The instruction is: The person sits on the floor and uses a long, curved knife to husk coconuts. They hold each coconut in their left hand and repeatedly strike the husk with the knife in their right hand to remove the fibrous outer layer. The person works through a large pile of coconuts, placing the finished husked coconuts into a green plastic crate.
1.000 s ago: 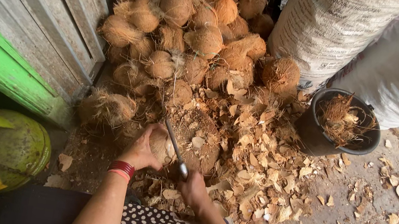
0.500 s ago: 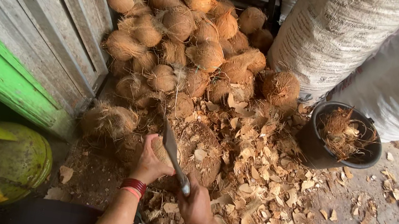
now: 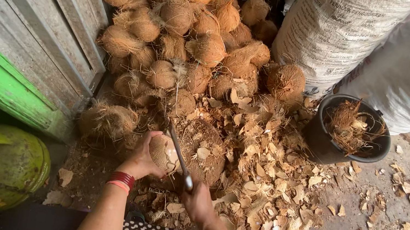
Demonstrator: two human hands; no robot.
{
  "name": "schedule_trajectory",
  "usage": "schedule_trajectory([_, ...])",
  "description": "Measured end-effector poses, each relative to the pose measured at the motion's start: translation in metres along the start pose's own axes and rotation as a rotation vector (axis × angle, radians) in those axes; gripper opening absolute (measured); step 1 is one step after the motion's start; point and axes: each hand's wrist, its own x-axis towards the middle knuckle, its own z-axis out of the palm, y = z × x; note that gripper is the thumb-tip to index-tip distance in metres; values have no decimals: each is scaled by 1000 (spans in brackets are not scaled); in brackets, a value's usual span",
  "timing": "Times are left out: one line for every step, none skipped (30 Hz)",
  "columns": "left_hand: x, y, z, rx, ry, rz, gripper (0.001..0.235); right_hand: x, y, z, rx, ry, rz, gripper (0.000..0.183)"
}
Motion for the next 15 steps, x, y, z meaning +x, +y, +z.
schedule_trajectory([2, 1, -1, 0, -21, -37, 121, 11, 8, -1, 110, -40, 73, 15])
schedule_trajectory([3, 2, -2, -24, -9, -47, 121, 23, 18, -5, 221, -81, 146, 8])
schedule_trajectory([3, 2, -2, -45, -3, -59, 122, 31, 29, -5, 336, -121, 224, 5])
schedule_trajectory([3, 2, -1, -67, 4, -71, 122, 35, 39, 0, 286, -98, 206, 10])
schedule_trajectory([0, 2, 1, -74, 38, -119, 122, 38, 47, 3, 229, -79, 190, 15])
schedule_trajectory([-3, 1, 4, -81, 74, -167, 124, 39, 51, 4, 173, -61, 173, 20])
schedule_trajectory([-4, 3, 4, -88, 114, -211, 126, 42, 50, 1, 148, -63, 152, 17])
schedule_trajectory([-4, 5, 4, 10, 102, -178, 126, 42, 44, 0, 124, -65, 130, 15])
schedule_trajectory([-10, 5, 6, 108, 88, -156, 126, 36, 38, -1, 98, -75, 115, 13])
schedule_trajectory([-15, 5, 7, 206, 72, -133, 127, 29, 29, -1, 72, -85, 98, 19])
schedule_trajectory([-17, 6, 7, 197, 93, -84, 127, 21, 17, -3, 50, -90, 79, 25])
schedule_trajectory([-19, 8, 8, 187, 116, -36, 127, 13, 4, -4, 27, -94, 59, 31])
schedule_trajectory([-21, 11, 11, 175, 133, 12, 127, 2, -6, -8, 13, -72, -78, 21])
schedule_trajectory([-21, 15, 13, 174, 149, -6, 119, -9, -14, -9, -2, -49, -215, 18])
schedule_trajectory([-22, 17, 17, 170, 158, -31, 112, -21, -17, -8, -18, -31, -345, 23])
